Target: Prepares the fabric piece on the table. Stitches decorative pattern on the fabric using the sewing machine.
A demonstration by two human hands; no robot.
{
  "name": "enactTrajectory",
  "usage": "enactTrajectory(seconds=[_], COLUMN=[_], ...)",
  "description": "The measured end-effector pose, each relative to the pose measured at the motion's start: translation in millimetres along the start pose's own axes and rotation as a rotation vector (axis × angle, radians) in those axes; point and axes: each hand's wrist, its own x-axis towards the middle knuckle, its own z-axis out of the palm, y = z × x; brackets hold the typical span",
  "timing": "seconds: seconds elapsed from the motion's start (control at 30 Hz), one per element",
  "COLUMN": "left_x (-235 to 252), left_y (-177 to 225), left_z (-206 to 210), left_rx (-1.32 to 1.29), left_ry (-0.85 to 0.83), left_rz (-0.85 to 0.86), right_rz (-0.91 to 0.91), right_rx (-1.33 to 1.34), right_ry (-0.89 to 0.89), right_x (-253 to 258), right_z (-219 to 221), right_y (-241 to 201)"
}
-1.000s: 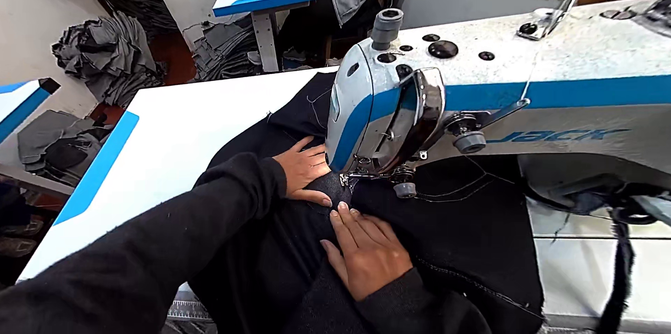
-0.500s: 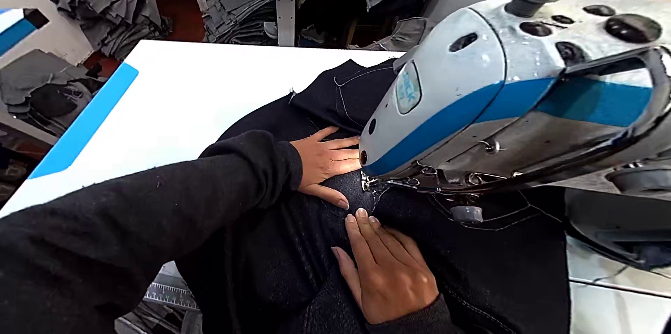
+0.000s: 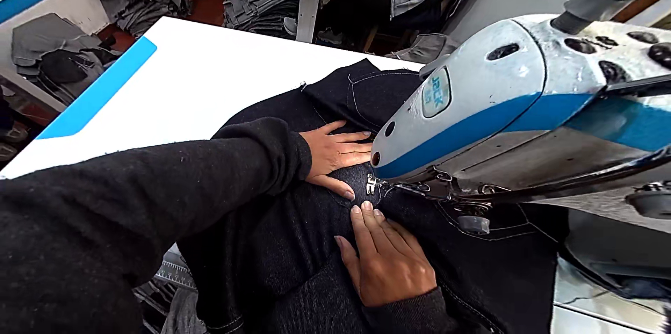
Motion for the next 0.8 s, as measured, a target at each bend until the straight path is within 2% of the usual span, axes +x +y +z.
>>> enactTrajectory(seconds=[0.17, 0.3, 0.4, 0.5, 0.6, 0.7, 0.73, 0.8], left_x=[-4.6, -12.2, -15.3, -16.7, -17.1, -14.7, -12.4, -7.8], left_y=[8.6, 33.1, 57.3, 81.8, 93.1, 77.3, 65.6, 37.9], left_z=[-0.4, -2.2, 2.1, 11.5, 7.9, -33.0, -45.4, -52.8], left_rx=[0.030, 0.051, 0.043, 0.070, 0.011, -0.189, -0.187, -0.026], left_ry=[0.001, -0.013, 0.000, 0.064, 0.006, -0.180, -0.182, -0.110], left_rz=[-0.143, -0.391, -0.606, -0.786, -0.885, -0.869, -0.789, -0.426], right_rz=[-0.066, -0.190, -0.381, -0.516, -0.412, -0.231, -0.155, -0.028], right_rx=[0.074, 0.201, 0.396, 0.548, 0.399, 0.296, 0.297, 0.330], right_ry=[0.029, 0.076, 0.079, -0.037, -0.234, -0.190, -0.183, -0.188], right_x=[-0.7, 0.2, 10.8, 28.0, 34.0, 21.9, 17.1, 16.7], right_z=[6.3, 15.3, 27.5, 38.9, 13.2, -48.1, -62.7, -61.7], right_y=[24.9, 60.6, 102.0, 142.9, 151.0, 98.8, 70.7, 16.9])
